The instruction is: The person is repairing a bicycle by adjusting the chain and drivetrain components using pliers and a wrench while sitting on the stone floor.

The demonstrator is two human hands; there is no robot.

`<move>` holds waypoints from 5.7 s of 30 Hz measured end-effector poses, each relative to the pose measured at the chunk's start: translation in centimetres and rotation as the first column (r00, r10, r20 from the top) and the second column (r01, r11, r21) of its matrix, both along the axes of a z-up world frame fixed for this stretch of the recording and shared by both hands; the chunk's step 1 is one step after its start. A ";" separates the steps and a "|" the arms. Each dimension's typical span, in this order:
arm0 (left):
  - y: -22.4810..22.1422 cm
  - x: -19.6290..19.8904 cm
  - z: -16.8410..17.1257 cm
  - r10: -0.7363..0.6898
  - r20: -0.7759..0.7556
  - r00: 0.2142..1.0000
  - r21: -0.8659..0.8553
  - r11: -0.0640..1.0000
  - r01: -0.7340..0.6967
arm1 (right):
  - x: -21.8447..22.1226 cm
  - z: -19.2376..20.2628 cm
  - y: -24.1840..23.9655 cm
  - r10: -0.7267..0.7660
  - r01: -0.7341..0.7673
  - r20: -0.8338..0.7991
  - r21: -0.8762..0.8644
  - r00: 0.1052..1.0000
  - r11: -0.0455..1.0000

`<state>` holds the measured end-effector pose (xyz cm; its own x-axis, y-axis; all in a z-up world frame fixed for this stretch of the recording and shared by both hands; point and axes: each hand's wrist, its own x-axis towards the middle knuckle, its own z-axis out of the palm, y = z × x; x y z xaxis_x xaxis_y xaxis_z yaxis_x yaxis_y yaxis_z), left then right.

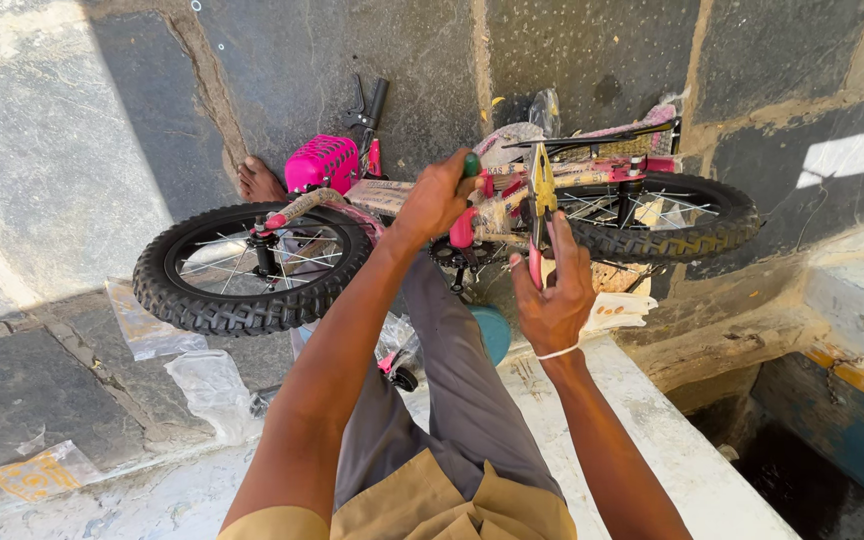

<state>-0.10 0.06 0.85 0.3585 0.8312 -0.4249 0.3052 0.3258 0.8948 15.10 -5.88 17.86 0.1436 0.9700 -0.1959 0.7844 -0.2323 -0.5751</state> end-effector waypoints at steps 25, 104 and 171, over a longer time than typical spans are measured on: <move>-2.0 -0.3 -2.0 -0.046 0.088 0.995 0.094 0.995 0.038 | -0.6 -0.4 2.1 0.265 -0.215 0.174 -0.261 0.948 0.941; 1.5 2.4 -1.2 -0.372 -0.152 0.916 0.039 0.923 0.382 | 0.9 -1.1 2.7 0.033 -0.014 0.139 -0.137 0.990 0.990; -2.5 -1.2 -0.7 0.142 0.112 0.984 -0.092 0.987 -0.132 | -1.5 0.6 4.3 0.403 -0.328 0.196 -0.325 0.894 0.887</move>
<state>-1.32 -2.48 0.13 0.2958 0.8392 -0.4564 0.1464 0.4324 0.8897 13.56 -1.58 18.42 -0.1303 0.8740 -0.4682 0.9529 -0.0200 -0.3026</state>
